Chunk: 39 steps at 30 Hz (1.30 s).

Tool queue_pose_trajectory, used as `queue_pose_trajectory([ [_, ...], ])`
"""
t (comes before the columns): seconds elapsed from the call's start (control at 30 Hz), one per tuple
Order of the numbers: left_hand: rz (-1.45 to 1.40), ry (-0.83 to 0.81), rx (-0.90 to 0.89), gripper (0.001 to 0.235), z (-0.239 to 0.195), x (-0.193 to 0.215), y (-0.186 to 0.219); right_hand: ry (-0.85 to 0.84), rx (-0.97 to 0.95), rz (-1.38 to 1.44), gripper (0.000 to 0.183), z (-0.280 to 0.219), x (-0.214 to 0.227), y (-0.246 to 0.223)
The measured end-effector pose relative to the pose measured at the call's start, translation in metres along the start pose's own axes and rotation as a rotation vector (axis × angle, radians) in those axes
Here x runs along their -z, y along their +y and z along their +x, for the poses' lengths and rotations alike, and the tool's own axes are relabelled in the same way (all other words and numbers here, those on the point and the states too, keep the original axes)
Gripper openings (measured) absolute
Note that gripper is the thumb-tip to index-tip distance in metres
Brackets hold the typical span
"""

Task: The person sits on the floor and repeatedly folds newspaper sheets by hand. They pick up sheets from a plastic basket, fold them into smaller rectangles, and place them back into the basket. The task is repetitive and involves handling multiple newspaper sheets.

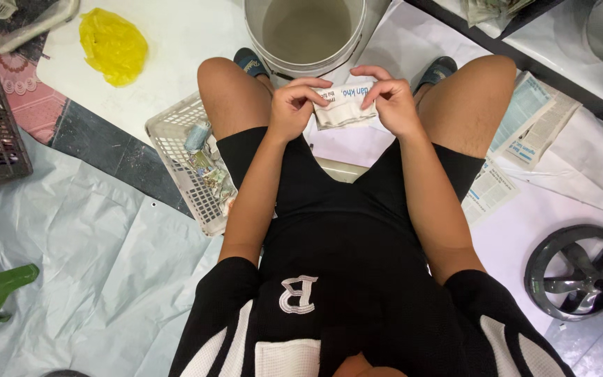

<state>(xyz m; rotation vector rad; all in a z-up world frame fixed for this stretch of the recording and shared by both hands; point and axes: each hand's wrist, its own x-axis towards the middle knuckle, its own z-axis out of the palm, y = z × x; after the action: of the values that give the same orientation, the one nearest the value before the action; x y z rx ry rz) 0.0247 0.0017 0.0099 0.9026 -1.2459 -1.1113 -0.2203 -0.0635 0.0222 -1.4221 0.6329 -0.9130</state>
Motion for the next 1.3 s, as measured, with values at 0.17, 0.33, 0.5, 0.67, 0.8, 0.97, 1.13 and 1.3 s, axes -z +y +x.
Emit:
queue_pose_trajectory([
  [0.17,0.161,0.009,-0.087,0.028,-0.004,-0.002,0.014,-0.127,-0.16,0.309,0.027,-0.007,0.003,-0.019],
  [0.33,0.382,0.01,-0.213,0.023,0.001,-0.01,0.036,-0.101,-0.181,0.041,0.011,-0.013,-0.008,-0.018],
  [0.5,0.238,-0.043,-0.044,0.026,0.002,-0.011,0.058,-0.043,0.009,-0.077,0.053,-0.012,-0.016,-0.011],
  [0.67,0.567,-0.019,-0.095,0.014,0.007,-0.017,0.052,-0.023,0.041,-0.146,0.058,-0.015,-0.027,-0.015],
  [0.8,0.483,-0.014,-0.041,0.016,0.006,-0.013,0.041,-0.013,0.035,-0.3,0.039,-0.013,-0.029,-0.021],
  [0.97,0.453,0.013,0.004,0.016,0.004,-0.011,0.031,0.025,0.023,-0.589,0.012,-0.012,-0.031,-0.024],
  [1.13,0.35,-0.047,0.222,0.015,0.002,-0.015,0.03,0.125,0.102,-0.61,0.01,-0.015,-0.024,-0.025],
  [1.3,0.298,-0.098,0.221,0.014,0.001,-0.016,0.037,0.051,0.027,-0.707,0.017,-0.014,-0.014,-0.026],
])
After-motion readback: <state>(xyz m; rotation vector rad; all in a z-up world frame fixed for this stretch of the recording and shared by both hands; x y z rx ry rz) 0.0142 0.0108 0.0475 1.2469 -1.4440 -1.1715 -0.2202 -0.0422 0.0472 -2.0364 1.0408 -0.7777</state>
